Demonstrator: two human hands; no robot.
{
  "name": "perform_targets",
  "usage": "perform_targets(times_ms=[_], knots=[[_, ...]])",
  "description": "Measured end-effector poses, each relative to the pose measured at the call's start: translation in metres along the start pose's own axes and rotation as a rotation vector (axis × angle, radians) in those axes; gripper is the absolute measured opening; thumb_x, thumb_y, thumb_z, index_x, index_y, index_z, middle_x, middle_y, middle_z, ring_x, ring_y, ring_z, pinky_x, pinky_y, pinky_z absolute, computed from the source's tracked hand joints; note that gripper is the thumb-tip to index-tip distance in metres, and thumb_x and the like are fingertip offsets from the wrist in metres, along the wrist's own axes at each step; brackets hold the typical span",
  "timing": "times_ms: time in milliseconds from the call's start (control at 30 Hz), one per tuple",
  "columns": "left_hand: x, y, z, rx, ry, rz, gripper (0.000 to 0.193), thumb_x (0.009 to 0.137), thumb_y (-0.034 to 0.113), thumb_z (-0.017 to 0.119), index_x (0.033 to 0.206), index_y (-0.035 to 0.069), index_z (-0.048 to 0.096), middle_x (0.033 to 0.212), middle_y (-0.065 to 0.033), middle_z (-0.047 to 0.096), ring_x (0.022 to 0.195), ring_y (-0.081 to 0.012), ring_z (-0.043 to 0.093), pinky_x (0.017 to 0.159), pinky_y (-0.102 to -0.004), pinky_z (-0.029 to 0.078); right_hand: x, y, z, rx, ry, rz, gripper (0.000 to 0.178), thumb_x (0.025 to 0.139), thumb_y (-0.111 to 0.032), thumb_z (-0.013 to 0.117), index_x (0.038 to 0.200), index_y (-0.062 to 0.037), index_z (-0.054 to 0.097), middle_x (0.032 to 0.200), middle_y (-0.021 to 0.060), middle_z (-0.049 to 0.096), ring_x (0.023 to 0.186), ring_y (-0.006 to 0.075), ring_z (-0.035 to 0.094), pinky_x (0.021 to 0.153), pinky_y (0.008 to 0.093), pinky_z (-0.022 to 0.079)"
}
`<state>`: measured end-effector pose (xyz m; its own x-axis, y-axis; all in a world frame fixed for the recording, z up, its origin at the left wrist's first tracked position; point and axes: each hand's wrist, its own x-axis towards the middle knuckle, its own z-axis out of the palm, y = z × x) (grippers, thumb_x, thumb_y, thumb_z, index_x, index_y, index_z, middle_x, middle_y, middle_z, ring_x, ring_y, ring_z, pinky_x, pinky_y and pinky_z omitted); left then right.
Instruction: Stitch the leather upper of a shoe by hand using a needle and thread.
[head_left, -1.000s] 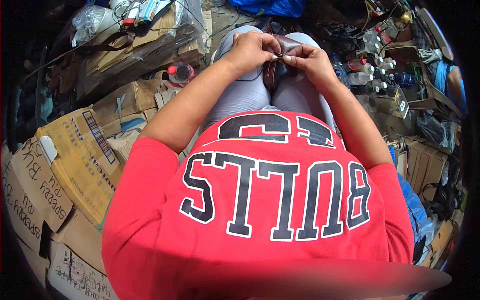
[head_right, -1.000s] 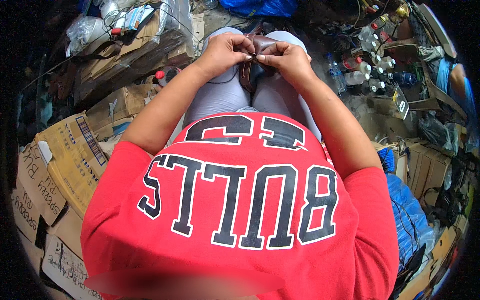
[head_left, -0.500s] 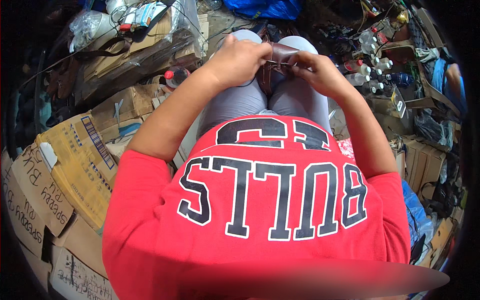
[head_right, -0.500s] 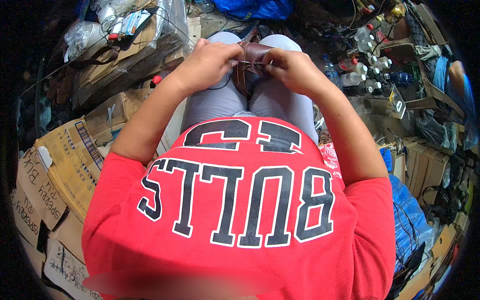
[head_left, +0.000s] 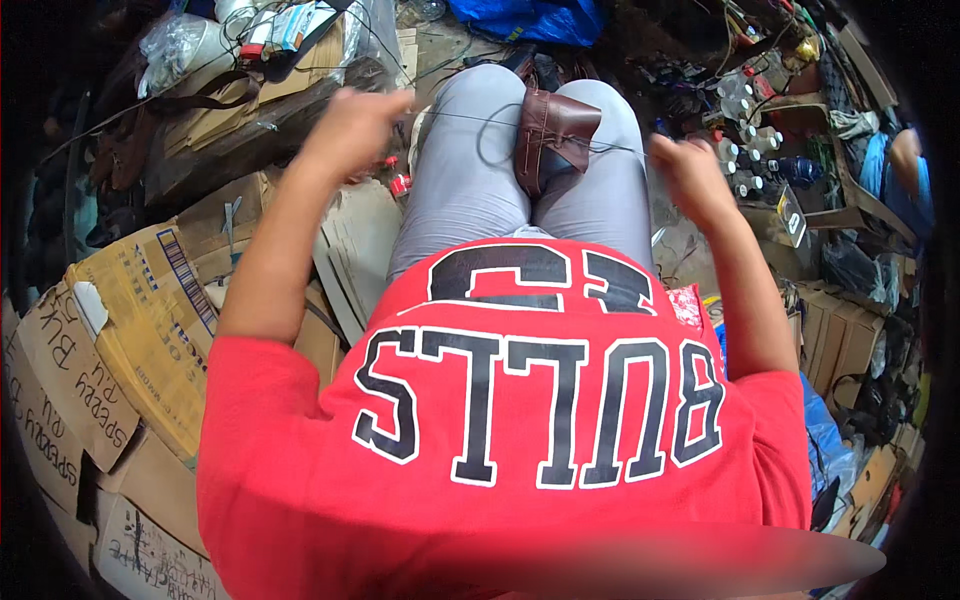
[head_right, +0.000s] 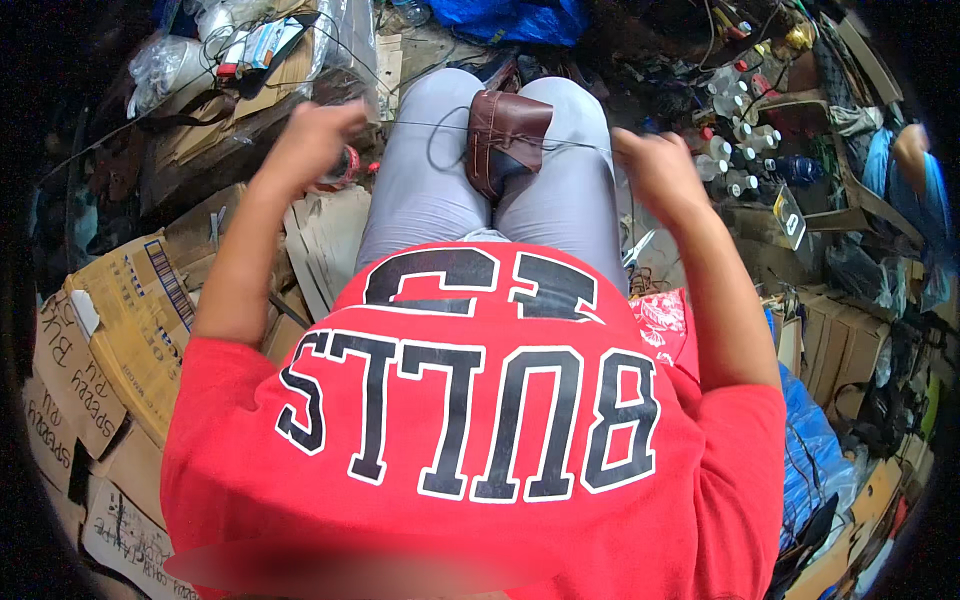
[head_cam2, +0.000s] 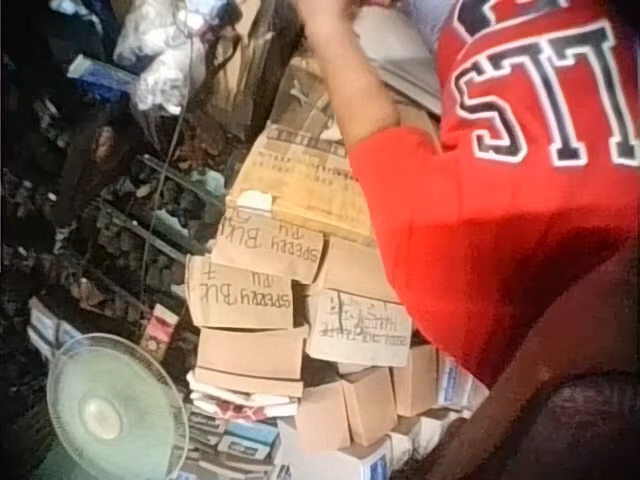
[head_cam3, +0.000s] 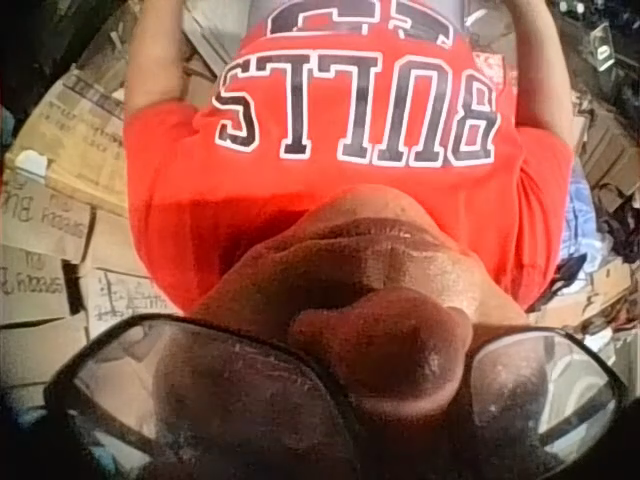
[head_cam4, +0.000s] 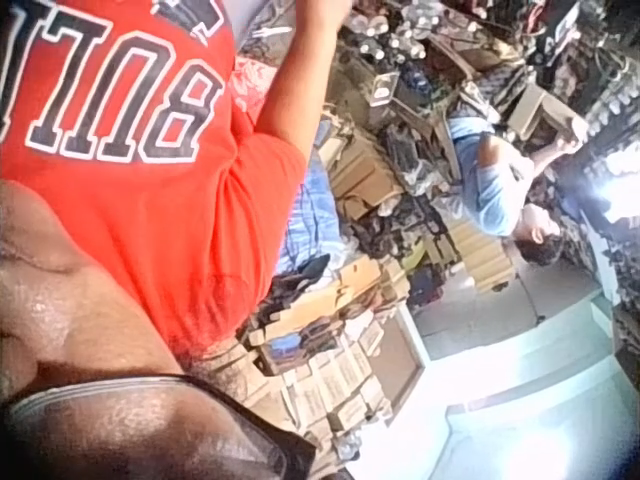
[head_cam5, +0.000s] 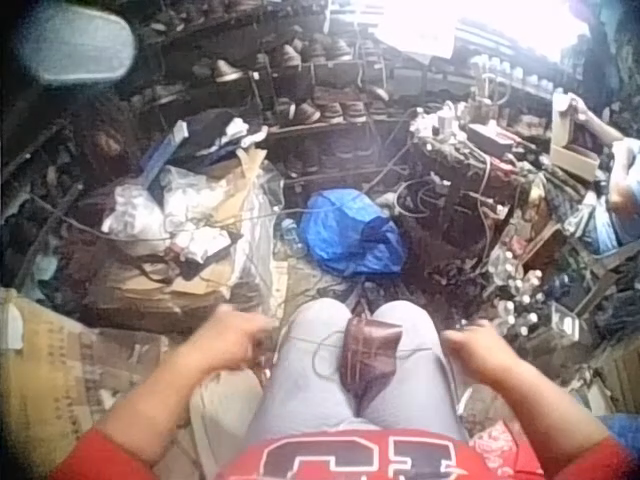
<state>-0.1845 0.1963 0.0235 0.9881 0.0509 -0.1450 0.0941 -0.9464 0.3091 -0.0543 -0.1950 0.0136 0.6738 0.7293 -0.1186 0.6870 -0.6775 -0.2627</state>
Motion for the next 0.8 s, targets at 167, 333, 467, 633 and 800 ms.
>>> perform_targets(times_ms=[167,333,467,633,800], knots=[[-0.005,-0.035,-0.028,-1.039,0.213,0.002,0.006,0.086,0.013,0.062,0.085,0.007,0.061,0.073,0.0027,0.057,0.067,-0.0071,0.050,0.060,-0.0211,0.039,-0.006,0.038,-0.007,1.485,0.330,0.266,0.012,0.087,-0.018,0.061,0.084,-0.0064,0.061,0.078,0.0003,0.058,0.072,0.0102,0.052,0.074,0.0286,0.043],[0.019,0.045,-0.035,-1.901,0.239,0.380,0.011,0.089,0.017,0.060,0.087,0.006,0.058,0.074,-0.0025,0.056,0.073,-0.0146,0.054,0.073,-0.0281,0.044,0.038,-0.045,-0.026,2.094,0.560,0.214,0.013,0.090,-0.023,0.059,0.089,-0.0092,0.059,0.082,0.0022,0.057,0.076,0.0126,0.053,0.078,0.0341,0.044],[0.018,0.033,-0.030,-2.043,0.201,0.112,0.018,0.091,0.023,0.057,0.081,0.008,0.053,0.068,-0.0009,0.049,0.066,-0.0125,0.049,0.064,-0.0274,0.040,0.023,-0.023,-0.021,2.066,0.355,0.140,0.012,0.093,-0.024,0.055,0.094,-0.0117,0.056,0.078,0.0004,0.052,0.072,0.0127,0.050,0.073,0.0331,0.043],[-0.039,-0.102,-0.078,-1.325,0.733,0.146,0.026,0.083,0.003,0.052,0.061,0.011,0.041,0.055,0.0014,0.033,0.047,-0.0110,0.028,0.049,-0.0251,0.026,-0.038,0.051,-0.049,1.417,0.867,0.634,0.009,0.091,-0.015,0.055,0.094,-0.0079,0.058,0.073,-0.0021,0.049,0.060,0.0077,0.044,0.053,0.0220,0.038],[-0.011,-0.075,-0.065,-1.341,1.131,-0.020,0.009,0.087,0.002,0.057,0.082,0.008,0.050,0.065,0.0011,0.045,0.052,-0.0069,0.036,0.045,-0.0233,0.028,-0.089,0.143,-0.017,1.178,0.774,0.628,0.015,0.089,-0.024,0.061,0.092,-0.0089,0.062,0.079,-0.0055,0.056,0.064,0.0024,0.044,0.056,0.0197,0.035]])
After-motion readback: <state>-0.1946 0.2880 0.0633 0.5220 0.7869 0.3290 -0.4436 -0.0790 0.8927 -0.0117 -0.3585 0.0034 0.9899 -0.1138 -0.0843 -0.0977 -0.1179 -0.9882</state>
